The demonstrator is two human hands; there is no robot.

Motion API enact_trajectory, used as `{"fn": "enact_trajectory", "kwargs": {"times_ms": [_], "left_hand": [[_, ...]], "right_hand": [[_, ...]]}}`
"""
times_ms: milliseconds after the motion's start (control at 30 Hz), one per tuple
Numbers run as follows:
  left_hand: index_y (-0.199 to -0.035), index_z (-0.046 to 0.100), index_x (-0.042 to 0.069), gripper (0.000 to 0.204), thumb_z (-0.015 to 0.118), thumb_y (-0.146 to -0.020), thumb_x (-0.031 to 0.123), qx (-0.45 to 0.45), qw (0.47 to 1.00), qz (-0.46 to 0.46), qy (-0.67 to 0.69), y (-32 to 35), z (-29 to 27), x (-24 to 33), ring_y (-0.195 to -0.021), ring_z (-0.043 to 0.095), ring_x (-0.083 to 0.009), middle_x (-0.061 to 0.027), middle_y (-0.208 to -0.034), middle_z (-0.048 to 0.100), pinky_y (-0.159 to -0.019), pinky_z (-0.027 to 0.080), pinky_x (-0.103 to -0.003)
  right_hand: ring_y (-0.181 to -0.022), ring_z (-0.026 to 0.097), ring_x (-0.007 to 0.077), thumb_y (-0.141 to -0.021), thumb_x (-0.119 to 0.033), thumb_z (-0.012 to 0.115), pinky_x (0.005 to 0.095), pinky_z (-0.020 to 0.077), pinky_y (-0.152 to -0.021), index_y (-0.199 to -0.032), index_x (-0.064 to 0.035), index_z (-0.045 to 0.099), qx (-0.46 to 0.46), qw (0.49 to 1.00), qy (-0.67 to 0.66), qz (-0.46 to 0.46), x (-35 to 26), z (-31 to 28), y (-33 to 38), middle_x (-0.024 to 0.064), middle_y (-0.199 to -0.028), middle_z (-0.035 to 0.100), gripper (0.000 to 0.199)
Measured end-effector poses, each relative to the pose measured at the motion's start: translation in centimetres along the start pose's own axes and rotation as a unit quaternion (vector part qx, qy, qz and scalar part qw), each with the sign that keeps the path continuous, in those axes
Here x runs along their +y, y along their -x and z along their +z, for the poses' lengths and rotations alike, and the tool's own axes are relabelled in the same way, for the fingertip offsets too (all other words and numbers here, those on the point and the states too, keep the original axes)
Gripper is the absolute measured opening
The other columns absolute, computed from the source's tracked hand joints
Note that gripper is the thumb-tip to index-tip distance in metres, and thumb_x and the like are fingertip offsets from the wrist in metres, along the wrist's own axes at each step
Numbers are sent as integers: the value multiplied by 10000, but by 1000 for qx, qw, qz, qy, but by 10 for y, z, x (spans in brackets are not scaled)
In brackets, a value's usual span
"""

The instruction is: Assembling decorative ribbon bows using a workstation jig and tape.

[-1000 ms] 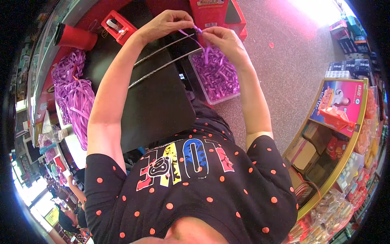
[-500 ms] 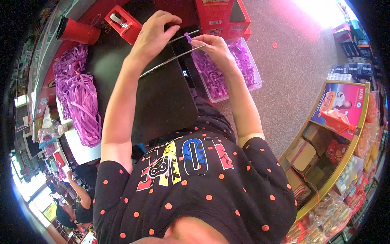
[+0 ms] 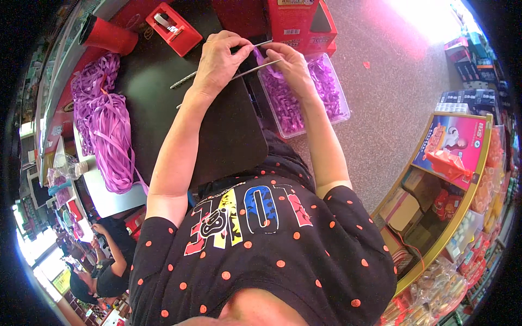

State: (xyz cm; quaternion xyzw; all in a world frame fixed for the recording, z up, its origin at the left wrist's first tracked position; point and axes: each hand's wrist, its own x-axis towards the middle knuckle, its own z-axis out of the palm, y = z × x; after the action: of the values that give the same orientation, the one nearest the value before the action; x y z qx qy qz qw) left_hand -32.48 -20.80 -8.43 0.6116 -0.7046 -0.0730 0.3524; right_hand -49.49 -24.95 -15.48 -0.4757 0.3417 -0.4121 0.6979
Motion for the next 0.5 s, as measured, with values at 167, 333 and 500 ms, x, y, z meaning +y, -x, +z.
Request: {"fn": "enact_trajectory", "kwargs": {"times_ms": [167,333,500], "left_hand": [[-829,718,80,129,692,-772,193,23,1000,1,13,3,3,-4,-908,558,-266,-59,-877,646,-832,426,-371],[-806,721,97,115,695,-764,200,28,999,8,20,3,5,-4,-900,555,-256,-37,-849,644,-831,411,-370],[-852,717,74,142,689,-786,196,17,1000,14,7,5,1,-3,-908,561,-262,-62,-899,650,-802,448,-361]], "right_hand": [[-739,553,45,-898,-110,604,196,436,-673,-1091,-33,646,-44,978,201,-18,-16,8,-10,-31,-841,622,212],[-746,593,125,-819,-198,690,264,454,-648,-986,-37,682,-36,955,242,-170,0,-2,-26,42,-850,637,232],[-798,653,171,-815,-160,672,308,497,-726,-992,-51,674,-4,928,369,-55,14,-9,-22,101,-849,682,208]]}}
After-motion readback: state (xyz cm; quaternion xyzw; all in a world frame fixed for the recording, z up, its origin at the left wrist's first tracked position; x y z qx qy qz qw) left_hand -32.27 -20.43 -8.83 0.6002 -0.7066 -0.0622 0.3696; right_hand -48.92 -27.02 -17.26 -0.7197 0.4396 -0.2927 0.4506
